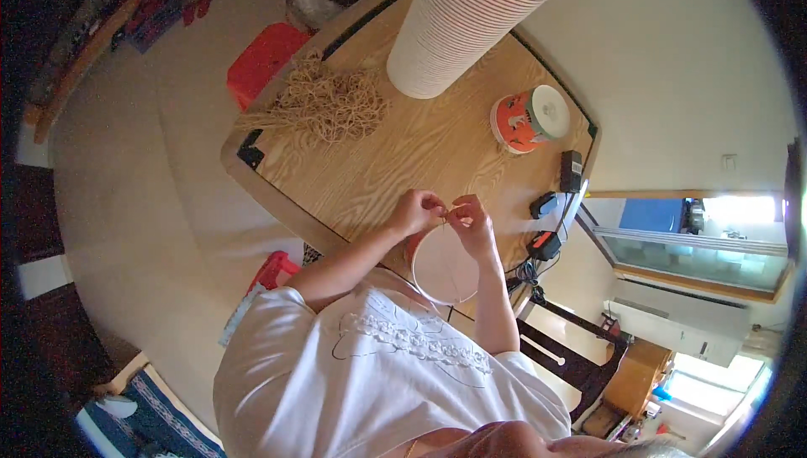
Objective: Placing rubber bands around the rims of paper cups and stacking them.
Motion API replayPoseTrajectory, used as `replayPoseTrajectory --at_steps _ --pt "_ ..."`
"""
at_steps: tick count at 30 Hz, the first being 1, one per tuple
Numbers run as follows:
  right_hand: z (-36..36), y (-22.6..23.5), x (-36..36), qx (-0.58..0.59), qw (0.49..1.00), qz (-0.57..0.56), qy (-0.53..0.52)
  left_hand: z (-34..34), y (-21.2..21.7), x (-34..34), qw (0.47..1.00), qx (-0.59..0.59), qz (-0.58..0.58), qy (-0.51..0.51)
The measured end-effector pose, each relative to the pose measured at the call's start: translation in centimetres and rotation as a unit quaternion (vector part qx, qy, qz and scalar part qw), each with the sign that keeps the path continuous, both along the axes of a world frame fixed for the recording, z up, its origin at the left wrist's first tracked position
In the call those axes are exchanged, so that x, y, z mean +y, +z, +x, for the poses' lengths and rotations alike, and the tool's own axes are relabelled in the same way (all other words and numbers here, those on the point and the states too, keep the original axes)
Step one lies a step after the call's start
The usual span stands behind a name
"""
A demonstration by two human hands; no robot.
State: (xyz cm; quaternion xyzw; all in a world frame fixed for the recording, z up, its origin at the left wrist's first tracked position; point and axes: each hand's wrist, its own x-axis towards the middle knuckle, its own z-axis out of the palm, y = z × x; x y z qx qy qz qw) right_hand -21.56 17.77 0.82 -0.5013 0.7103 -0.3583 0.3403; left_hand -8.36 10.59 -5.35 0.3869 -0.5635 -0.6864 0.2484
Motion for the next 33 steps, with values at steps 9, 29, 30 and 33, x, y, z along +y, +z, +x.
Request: replayPoseTrajectory --at_steps 9,29,30,33 --pt "0.2 0.6 -0.2 -0.05 0.997 0.029 -0.05 0.9 -2.2 -0.2 0.998 0.039 0.044 -0.022" --pt "-0.7 -0.4 -0.2 0.018 1.0 -0.018 0.009 -0.1 -1.1 -0.1 0.995 0.031 0.087 -0.04" --pt "-0.8 -0.6 -0.1 0.018 1.0 -0.018 0.009 0.0 -0.5 -0.2 0.988 0.025 0.142 -0.055" --pt "-1.1 -1.3 0.1 -0.031 0.999 -0.031 0.009 -0.5 -0.9 -0.1 0.988 0.072 0.111 -0.074"
